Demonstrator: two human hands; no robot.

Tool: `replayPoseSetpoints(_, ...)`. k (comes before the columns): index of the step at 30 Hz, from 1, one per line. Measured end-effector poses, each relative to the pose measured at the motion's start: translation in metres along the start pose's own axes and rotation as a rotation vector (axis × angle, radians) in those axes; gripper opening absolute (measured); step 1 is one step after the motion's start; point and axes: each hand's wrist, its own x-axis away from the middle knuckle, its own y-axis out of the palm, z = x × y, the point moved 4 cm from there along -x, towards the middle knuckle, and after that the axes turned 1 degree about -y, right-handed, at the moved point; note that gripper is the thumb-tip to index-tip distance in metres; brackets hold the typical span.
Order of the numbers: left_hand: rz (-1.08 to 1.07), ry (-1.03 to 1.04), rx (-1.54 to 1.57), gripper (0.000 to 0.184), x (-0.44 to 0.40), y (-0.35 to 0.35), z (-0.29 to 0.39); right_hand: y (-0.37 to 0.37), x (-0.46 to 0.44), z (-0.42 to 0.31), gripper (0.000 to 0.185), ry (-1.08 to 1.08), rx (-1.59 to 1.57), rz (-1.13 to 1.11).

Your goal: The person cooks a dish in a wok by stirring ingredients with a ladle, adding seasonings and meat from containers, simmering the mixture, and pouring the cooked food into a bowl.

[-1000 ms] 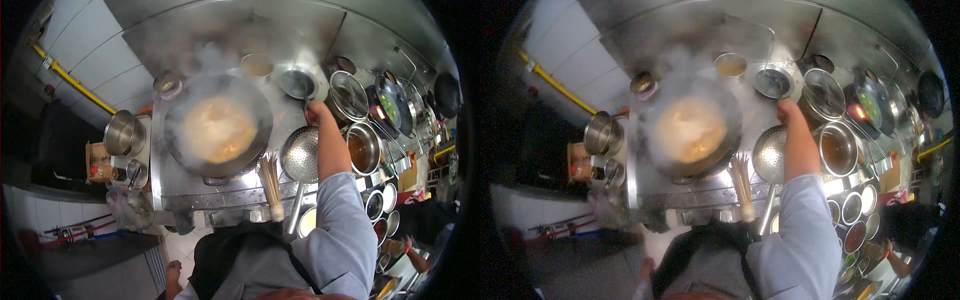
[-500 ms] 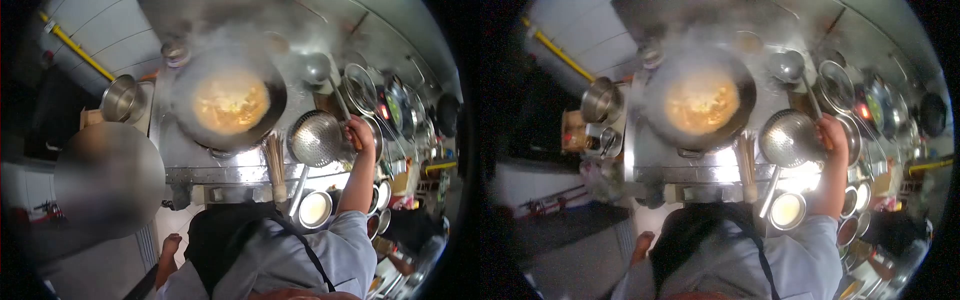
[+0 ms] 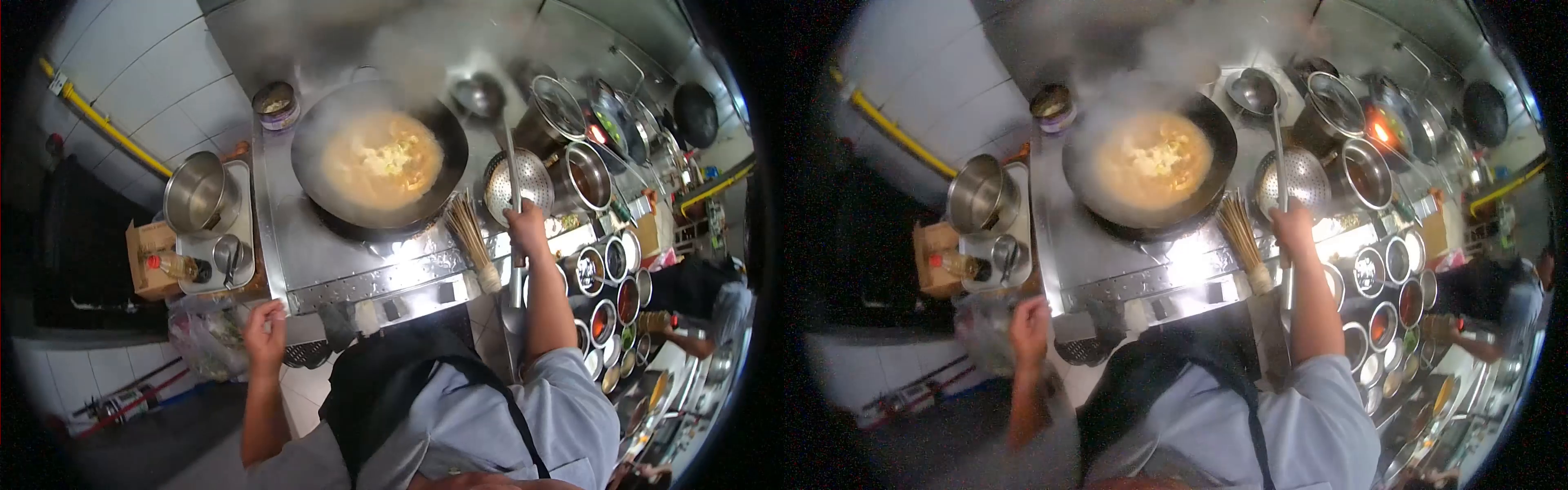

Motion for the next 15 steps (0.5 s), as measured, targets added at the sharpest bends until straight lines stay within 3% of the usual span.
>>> replayPoseSetpoints(2, -0.272, 0.049, 0.079, 0.016, -0.023, 0.028, 0.045, 0.011, 0.033, 0.001, 0.018, -0.198, -0.047, 0.155)
replayPoseSetpoints(4, -0.623, 0.153, 0.168, 0.032, -0.031, 0.071, 0.068, 0.018, 0.088, -0.033, 0.025, -0.029, -0.328, 0.105)
replayPoseSetpoints(5, -0.697, 0.184, 0.182, 0.032, -0.035, 0.095, 0.080, 0.026, 0.119, -0.064, 0.030, 0.026, -0.673, 0.061)
replayPoseSetpoints(7, -0.825, 0.064, 0.708, 0.055, -0.031, 0.162, 0.116, 0.046, 0.151, -0.063, 0.035, -0.251, -0.190, -0.168)
replayPoseSetpoints(8, -0.941, -0.359, 0.941, 0.071, -0.030, 0.188, 0.126, 0.054, 0.168, -0.061, 0.038, -0.419, 0.015, -0.234)
replayPoseSetpoints(9, -1.206, -0.401, 1.112, 0.069, -0.021, 0.194, 0.137, 0.019, 0.213, -0.114, 0.046, -0.649, -0.279, -0.181)
replayPoseSetpoints(10, -1.085, -0.371, 0.821, 0.067, -0.018, 0.195, 0.145, 0.015, 0.234, -0.100, 0.049, -0.903, -0.212, -0.075)
replayPoseSetpoints(12, -1.125, -0.333, 0.724, 0.037, 0.006, 0.176, 0.152, -0.018, 0.284, -0.067, 0.047, -0.847, -0.112, 0.172)
replayPoseSetpoints(13, -1.127, -0.279, 0.852, 0.033, 0.006, 0.166, 0.134, -0.026, 0.298, -0.039, 0.045, -0.725, -0.102, 0.146)
replayPoseSetpoints(15, -1.092, -0.279, 0.665, 0.029, 0.017, 0.142, 0.117, -0.053, 0.339, 0.053, 0.030, -0.461, -0.014, 0.332)
